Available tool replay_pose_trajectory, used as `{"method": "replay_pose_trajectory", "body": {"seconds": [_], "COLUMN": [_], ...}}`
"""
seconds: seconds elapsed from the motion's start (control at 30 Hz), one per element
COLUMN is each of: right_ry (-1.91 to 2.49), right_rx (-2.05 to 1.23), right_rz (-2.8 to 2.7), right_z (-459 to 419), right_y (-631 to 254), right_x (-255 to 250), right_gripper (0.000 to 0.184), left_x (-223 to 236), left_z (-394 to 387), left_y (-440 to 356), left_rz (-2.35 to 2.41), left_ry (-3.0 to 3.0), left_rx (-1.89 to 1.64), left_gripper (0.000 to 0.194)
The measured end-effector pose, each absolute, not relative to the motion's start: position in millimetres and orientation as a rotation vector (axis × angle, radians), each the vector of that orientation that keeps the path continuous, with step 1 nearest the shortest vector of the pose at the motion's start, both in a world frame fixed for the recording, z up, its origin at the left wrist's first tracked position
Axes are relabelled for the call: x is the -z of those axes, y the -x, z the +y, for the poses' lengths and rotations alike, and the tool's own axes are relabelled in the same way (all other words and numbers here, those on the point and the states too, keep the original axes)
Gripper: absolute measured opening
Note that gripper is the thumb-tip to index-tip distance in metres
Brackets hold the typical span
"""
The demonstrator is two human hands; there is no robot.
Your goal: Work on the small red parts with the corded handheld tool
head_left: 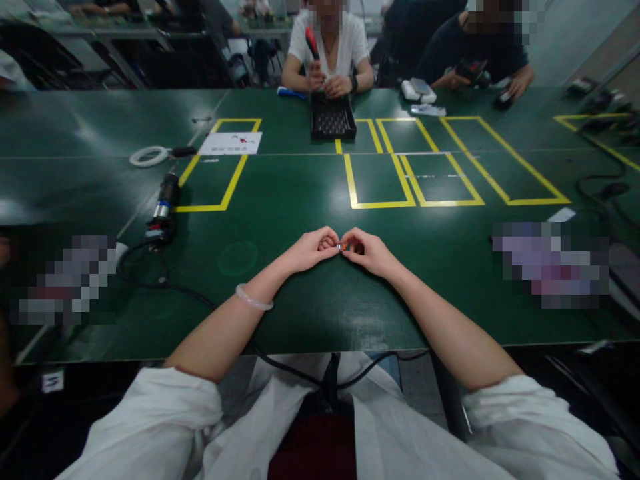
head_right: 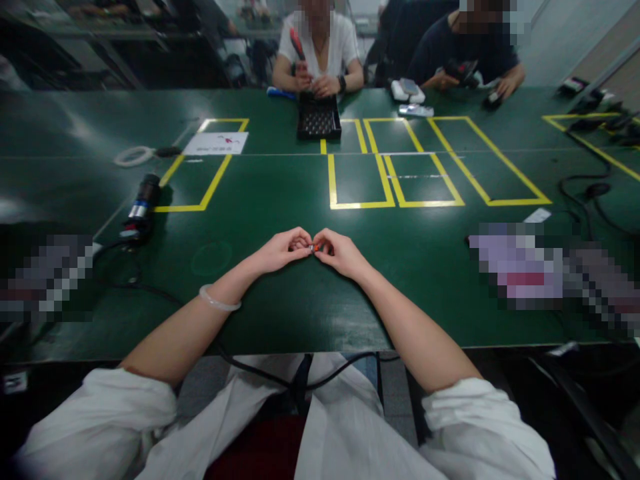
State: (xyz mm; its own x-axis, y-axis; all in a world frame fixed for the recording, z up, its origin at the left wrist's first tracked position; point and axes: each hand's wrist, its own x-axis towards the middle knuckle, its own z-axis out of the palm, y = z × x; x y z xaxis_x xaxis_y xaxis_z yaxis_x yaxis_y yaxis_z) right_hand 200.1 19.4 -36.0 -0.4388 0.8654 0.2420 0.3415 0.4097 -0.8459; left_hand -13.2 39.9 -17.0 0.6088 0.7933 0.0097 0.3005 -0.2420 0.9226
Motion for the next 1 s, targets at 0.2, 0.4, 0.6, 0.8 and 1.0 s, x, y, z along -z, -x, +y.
{"method": "replay_pose_trajectory", "body": {"seconds": [0.2, 0.4, 0.6, 0.8, 1.0], "right_ry": [1.033, 1.044, 1.057, 1.056, 1.027], "right_rx": [-0.986, -0.926, -0.97, -0.916, -0.86], "right_rz": [-1.958, -1.991, -1.955, -1.992, -1.974], "right_z": [19.3, 19.3, 18.8, 19.5, 17.8], "right_y": [-200.3, -200.1, -198.9, -199.6, -197.2], "right_x": [36.9, 35.3, 34.3, 34.8, 34.0], "right_gripper": [0.017, 0.012, 0.017, 0.011, 0.007], "left_x": [17.4, 19.9, 19.4, 19.2, 20.8], "left_z": [39.7, 41.2, 41.5, 42.0, 42.1], "left_y": [13.0, 12.3, 12.6, 12.3, 12.3], "left_rz": [0.882, 0.903, 0.931, 0.949, 0.958], "left_ry": [-1.822, -1.834, -1.879, -1.899, -1.96], "left_rx": [-0.609, -0.599, -0.587, -0.577, -0.577], "left_gripper": [0.026, 0.026, 0.023, 0.024, 0.021]}}
